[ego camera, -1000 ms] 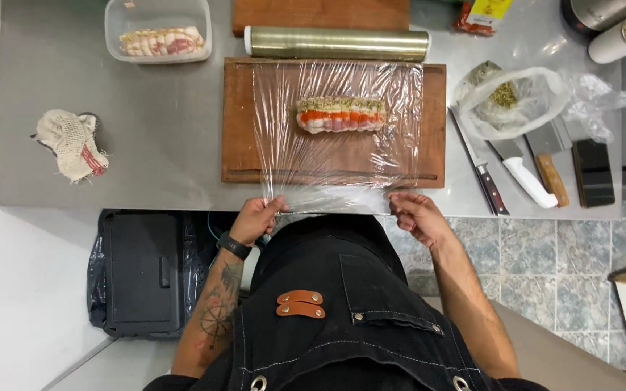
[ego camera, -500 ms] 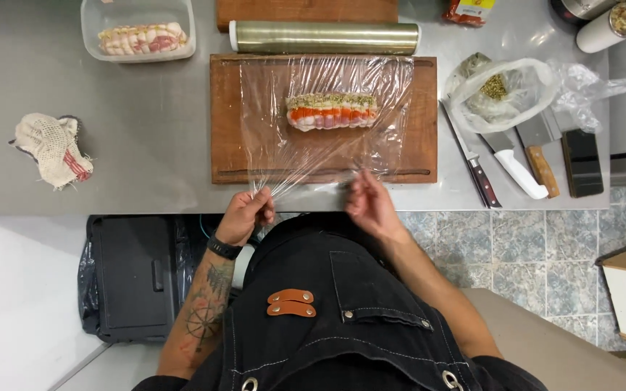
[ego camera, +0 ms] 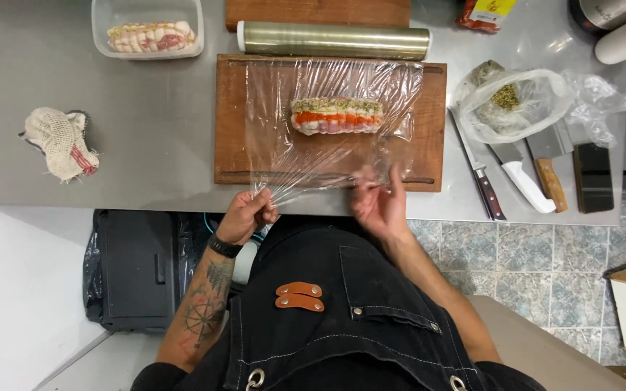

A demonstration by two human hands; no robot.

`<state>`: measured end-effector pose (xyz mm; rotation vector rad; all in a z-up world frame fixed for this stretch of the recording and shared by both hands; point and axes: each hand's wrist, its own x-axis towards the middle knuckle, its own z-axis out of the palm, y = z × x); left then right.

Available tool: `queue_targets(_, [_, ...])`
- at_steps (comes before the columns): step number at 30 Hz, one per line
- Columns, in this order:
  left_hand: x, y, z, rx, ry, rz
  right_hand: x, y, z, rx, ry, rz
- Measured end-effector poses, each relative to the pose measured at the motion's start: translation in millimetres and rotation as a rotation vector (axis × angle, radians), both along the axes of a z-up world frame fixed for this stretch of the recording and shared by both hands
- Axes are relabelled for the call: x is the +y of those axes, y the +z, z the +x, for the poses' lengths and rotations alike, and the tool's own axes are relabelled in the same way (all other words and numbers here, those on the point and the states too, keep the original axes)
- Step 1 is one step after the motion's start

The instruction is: Wrapping meat rolls in bacon strips and then sealing them tightly with plastic wrap on a preparation table.

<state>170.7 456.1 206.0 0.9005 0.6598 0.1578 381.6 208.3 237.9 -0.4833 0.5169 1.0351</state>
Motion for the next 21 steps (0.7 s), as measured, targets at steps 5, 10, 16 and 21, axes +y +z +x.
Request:
queue_targets(5, [2.3,-1.2,1.4,-0.035,-0.010,0.004,-34.6,3.3,35.0,-0.071,-0.098,-0.155])
queue_targets(10, [0.3,4.2,0.0,-0.022,-0.015,-0.002,-76.3,-17.2,60.5,-0.259,0.188,-0.196])
queue_targets(16, [3.7,18.8,4.6,-0.152,-0.078,-0.028,-103.4,-30.3,85.5,-0.474,0.326,-0.250])
queue_targets(21, [9.3,55.8,31.6,-0.251,-0.060,0.032,-93.2,-31.6,98.5,-0.571,0.238,-0.094])
